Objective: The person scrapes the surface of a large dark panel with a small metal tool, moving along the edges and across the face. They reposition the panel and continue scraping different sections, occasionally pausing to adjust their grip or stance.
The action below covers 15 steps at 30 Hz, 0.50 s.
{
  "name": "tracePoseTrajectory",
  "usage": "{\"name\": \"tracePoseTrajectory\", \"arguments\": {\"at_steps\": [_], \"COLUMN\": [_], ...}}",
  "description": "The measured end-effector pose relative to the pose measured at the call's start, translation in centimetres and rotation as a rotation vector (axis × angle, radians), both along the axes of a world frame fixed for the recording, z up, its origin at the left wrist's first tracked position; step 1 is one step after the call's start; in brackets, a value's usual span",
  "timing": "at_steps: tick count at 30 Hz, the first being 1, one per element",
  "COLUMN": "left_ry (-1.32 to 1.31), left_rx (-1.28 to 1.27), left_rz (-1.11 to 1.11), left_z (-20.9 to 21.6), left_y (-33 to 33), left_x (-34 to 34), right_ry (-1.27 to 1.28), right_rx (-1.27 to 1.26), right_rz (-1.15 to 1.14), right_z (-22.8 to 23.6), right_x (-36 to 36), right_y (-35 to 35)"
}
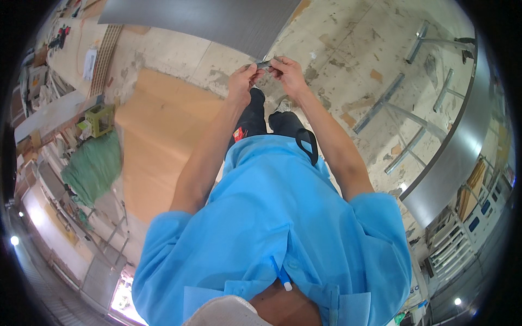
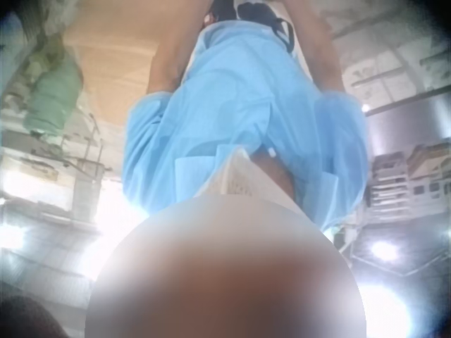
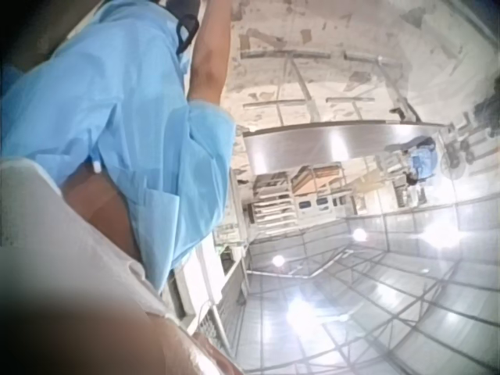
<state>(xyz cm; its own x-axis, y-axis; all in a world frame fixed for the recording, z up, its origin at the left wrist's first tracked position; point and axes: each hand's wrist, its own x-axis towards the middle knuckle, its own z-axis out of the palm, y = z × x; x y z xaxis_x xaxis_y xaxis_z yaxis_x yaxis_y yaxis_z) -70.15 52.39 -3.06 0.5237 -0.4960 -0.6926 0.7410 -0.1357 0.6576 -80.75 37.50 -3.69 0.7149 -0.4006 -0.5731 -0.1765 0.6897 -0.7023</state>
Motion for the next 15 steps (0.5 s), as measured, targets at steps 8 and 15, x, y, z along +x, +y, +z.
{"name": "tracePoseTrajectory", "arguments": {"at_steps": [8, 15], "left_ry": [-0.060, 0.077], "left_rx": [-0.088, 0.028], "left_rz": [0.035, -0.003], "left_z": [2.9, -0.4], "left_y": [1.1, 0.0], "left_x": [-0.5, -1.0], "right_ry": [0.046, 0.190], "right_rx": [-0.109, -0.049], "right_rz": [0.041, 0.050], "right_z": [3.0, -0.1], "right_x": [0.3, -0.1], "right_y": [0.1, -0.5]}}
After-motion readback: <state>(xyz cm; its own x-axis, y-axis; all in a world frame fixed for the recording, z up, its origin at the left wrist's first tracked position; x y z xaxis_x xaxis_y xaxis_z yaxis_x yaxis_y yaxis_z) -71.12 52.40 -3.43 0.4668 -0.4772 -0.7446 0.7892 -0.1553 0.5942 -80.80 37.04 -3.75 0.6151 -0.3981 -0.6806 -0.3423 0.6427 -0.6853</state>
